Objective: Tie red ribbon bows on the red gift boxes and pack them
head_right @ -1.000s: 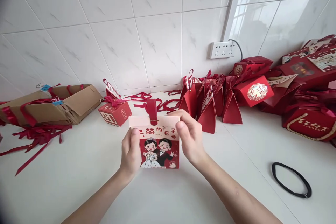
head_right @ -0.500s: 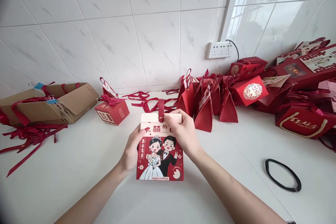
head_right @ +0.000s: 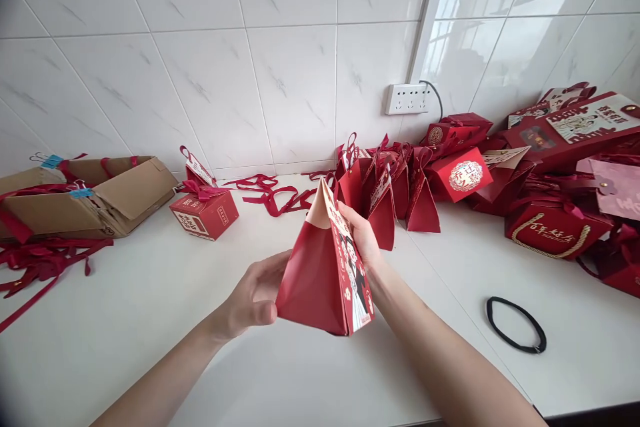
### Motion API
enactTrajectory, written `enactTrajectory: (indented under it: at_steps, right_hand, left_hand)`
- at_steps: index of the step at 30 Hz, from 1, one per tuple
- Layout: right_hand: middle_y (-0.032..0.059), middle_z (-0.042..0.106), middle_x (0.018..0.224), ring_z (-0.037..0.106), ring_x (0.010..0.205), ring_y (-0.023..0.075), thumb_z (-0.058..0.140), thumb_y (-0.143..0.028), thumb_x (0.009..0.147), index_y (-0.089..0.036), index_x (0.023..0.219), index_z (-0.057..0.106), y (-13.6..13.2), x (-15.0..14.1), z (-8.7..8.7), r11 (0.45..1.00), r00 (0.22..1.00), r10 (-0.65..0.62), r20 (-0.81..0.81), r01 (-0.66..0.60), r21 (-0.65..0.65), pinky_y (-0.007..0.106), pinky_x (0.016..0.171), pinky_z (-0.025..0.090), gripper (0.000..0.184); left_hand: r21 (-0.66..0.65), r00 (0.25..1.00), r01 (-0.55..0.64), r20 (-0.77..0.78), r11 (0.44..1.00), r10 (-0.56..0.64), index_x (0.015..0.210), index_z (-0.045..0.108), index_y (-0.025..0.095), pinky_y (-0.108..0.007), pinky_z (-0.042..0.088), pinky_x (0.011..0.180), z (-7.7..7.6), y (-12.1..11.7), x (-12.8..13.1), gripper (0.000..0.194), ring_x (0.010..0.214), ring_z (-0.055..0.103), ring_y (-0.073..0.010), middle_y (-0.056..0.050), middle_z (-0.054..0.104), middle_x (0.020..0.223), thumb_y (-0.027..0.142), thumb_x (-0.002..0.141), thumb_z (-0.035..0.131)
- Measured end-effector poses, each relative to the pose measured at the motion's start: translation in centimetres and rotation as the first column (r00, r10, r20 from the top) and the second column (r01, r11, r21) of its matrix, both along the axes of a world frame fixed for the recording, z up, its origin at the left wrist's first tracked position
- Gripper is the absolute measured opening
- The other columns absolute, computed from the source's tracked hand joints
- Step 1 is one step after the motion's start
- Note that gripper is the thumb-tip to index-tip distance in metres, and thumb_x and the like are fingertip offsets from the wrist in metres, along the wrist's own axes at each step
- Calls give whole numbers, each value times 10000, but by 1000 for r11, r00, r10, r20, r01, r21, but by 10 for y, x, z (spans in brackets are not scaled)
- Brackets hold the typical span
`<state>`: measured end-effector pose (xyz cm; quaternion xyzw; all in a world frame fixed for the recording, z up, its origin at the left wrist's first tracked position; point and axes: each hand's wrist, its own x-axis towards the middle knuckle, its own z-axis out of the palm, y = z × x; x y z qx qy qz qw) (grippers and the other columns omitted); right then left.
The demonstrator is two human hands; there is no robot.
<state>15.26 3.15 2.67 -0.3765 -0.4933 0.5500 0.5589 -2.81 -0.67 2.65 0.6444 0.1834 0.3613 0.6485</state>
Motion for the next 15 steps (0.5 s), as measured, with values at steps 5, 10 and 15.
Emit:
enactTrajectory:
  at_steps: [5, 10, 15]
  right_hand:
    - [33, 670, 666, 626, 558, 182, 645, -452, 775, -195, 723, 575, 8, -2, 4, 933, 964, -127, -233, 37, -357, 304, 532, 518, 271]
    - [66, 699, 861, 675, 769, 227, 694, -485, 724, -192, 902, 599, 15, -6, 3, 940, 946, -311, -89, 292, -177, 296, 588, 530, 356]
    - [70, 604, 1244, 593, 1103, 239, 492, -570, 846, -245, 1118, 608, 1, -10, 9, 969, 945, 248, -214, -236, 78, 359, 798, 537, 439]
  left_hand:
    - [-80, 979, -201, 4, 976, 202, 1239, 563, 212, -380, 458, 934, -2, 6, -5, 556, 1166, 531, -307, -112, 571, 1277, 587, 829, 547]
    - [-339, 902, -422, -255, 841, 350, 1149, 576, 187, -335, 537, 741, -2, 23, -11, 431, 941, 634, -254, -112, 649, 1117, 478, 832, 592]
    - [-700, 937, -255, -10, 667, 349, 977, 629, 92, -267, 523, 552, 0, 34, -15, 444, 642, 644, -206, -123, 656, 818, 485, 869, 451]
